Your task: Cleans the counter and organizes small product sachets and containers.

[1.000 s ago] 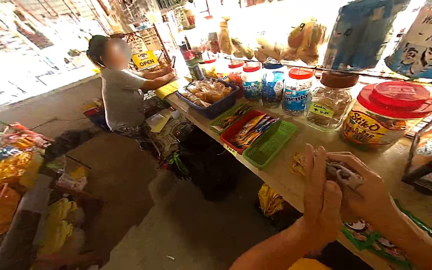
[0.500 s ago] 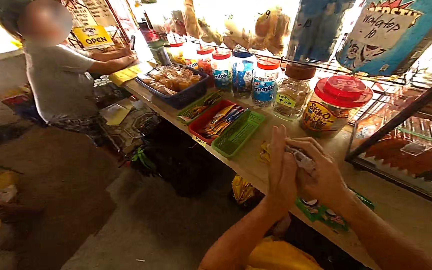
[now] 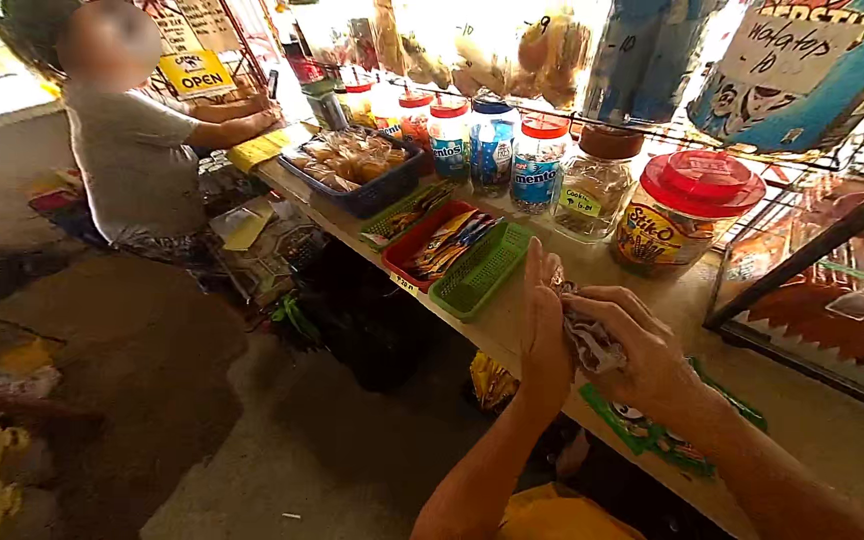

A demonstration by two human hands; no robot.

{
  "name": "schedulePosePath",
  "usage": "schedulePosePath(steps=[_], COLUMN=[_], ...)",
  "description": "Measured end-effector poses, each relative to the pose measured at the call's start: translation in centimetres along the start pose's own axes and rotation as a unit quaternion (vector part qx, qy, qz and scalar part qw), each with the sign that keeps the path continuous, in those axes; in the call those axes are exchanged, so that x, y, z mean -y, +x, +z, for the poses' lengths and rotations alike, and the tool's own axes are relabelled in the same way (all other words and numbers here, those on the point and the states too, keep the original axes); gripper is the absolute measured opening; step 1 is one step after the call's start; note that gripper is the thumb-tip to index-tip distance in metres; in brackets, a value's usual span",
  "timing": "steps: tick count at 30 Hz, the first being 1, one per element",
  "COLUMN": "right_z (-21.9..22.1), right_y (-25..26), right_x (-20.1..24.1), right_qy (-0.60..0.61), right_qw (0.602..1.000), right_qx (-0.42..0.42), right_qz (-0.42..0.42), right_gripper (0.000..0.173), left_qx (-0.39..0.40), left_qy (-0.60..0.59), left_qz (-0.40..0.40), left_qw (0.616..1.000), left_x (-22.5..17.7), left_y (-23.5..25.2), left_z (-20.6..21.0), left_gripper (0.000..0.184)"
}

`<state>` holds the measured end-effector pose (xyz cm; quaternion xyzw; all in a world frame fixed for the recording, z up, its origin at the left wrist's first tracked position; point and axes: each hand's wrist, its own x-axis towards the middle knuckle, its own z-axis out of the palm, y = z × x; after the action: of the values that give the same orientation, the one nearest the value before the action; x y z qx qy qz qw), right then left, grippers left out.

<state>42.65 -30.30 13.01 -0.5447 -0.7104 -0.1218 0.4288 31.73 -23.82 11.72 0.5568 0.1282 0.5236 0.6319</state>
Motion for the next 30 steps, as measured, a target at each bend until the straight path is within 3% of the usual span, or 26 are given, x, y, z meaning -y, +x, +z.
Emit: schedulePosePath(steps=[2,4,8,11,13,17,21,26,30], right_z=[-0.3,-1.5,-3.0,-2.9,-2.7,-3.5,-4.1,-4.5,-3.4], right_y=[0.1,0.2,0.8,1.0,1.2,1.6,2.9,1.7,1.0], right_x=[-0.8,-1.4,-2.2,-1.9,-1.6,-0.8,2.1,-0.9,-1.2], right_qy=[-0.038,0.000,0.248,0.390,0.389,0.329,0.338,0.344,0.314], right_qw=[0.999,0.997,0.961,0.904,0.895,0.911,0.888,0.903,0.926], right_qx=[-0.013,-0.004,-0.012,0.039,0.071,0.077,0.058,0.091,0.015], right_qz=[0.013,0.075,0.122,0.170,0.204,0.236,0.305,0.242,0.207], right_gripper=[0.035,0.037,0.034,0.060,0.065,0.054,0.052,0.047,0.053], left_qx=[0.017,0.029,0.082,0.123,0.140,0.159,0.163,0.118,0.123], left_qy=[0.004,0.024,0.069,0.079,0.085,0.008,-0.019,-0.084,-0.031], left_qz=[-0.005,0.006,0.076,0.090,0.103,0.075,0.063,-0.054,0.004], left_qw=[1.000,0.999,0.991,0.985,0.981,0.984,0.984,0.988,0.992], left_x=[-0.3,-0.5,-1.0,-1.7,-2.0,-2.3,-2.2,-1.7,-1.4], left_y=[-0.2,-0.3,0.6,0.6,0.4,0.5,0.5,-0.9,-2.1], left_z=[0.0,-0.1,-1.0,-1.2,-1.4,-1.6,-1.6,-1.0,0.7], left_gripper=[0.064,0.064,0.066,0.069,0.066,0.070,0.070,0.068,0.058])
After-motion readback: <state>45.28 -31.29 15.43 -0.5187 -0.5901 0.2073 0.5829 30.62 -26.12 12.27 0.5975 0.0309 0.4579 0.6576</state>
